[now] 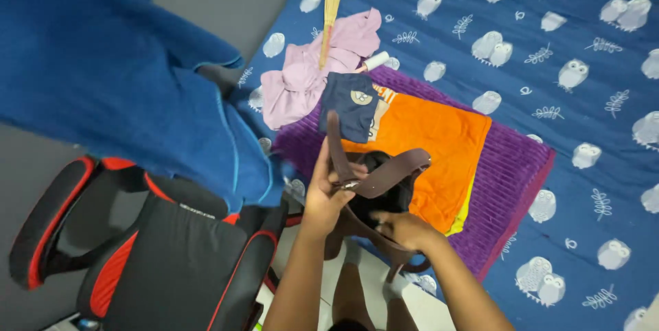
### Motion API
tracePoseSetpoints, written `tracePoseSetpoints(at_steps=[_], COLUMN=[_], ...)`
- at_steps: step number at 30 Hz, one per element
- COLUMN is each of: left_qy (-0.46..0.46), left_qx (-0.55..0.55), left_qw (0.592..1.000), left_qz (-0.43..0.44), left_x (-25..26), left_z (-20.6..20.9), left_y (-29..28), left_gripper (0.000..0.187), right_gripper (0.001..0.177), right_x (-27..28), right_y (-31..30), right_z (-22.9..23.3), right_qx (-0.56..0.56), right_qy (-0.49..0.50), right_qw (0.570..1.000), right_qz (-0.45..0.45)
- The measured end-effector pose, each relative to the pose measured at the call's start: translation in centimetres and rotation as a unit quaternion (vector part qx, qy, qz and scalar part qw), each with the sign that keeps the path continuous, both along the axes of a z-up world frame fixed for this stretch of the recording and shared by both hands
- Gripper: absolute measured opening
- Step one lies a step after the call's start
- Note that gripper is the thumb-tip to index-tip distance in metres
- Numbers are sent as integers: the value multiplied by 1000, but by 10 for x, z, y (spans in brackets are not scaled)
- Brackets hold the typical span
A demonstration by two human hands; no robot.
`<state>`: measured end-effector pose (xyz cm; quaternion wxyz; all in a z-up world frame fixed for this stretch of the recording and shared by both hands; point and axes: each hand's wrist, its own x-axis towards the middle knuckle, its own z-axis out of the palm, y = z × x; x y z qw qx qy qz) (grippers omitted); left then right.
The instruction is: The person organizes various personal items on a bed and a desk. They handle a hair scrunchie, a small box, a power bank with a cable, a blue bottle, and a small white packet, moving them between the bed and the desk. They also pick up a brown handbag and place it on a chair.
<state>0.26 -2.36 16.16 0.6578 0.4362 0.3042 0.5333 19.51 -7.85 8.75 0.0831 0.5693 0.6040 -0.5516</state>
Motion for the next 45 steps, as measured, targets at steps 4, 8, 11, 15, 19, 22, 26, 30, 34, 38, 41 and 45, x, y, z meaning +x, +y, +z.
tracePoseSetpoints(at_steps=[4, 8, 11, 15, 19, 22, 26, 30, 34, 38, 41, 45], left_qy=[-64, -92, -115, -161, -15, 97, 150, 159, 299, 335, 383, 361], left_qx=[36, 74, 84, 98, 73, 78, 132, 130, 188, 174, 157, 193], left_qw=[997, 993, 989, 978, 996, 992, 974, 978, 936, 919, 862, 827], left_qz=[-27, -15, 27, 92, 47, -30, -104, -46, 4, 114, 292, 385], left_x=[2, -5, 0, -5, -25, -21, -14, -47, -82, -98, -123, -212], left_z=[55, 71, 58, 69, 69, 76, 144, 185, 235, 308, 334, 337], left_y=[-26, -44, -47, -40, -50, -64, -111, -146, -184, -237, -252, -270], left_gripper=[110, 110, 102, 100, 107, 118, 124, 123, 124, 120, 118, 103], right_gripper=[82, 82, 115, 76, 43, 31, 47, 26, 15, 13, 22, 13], right_x=[-3, 21, 19, 36, 81, 61, 14, 15, -24, -88, -135, -225], right_y=[-26, -69, -105, -134, -108, -83, -73, -66, -79, -120, -115, -111], right_z=[71, 70, 62, 1, 21, 128, 276, 284, 334, 420, 441, 462], right_qx=[89, 71, 84, 203, 408, 664, 754, 807, 844, 881, 922, 909], right_qy=[-1, 70, 143, -15, -115, -57, 12, 35, 22, 86, 57, 110], right_qw=[996, 995, 986, 978, 900, 745, 646, 554, 470, 382, 330, 364], right_qz=[28, 9, -20, -55, -108, -38, 114, 201, 259, 266, 195, 170])
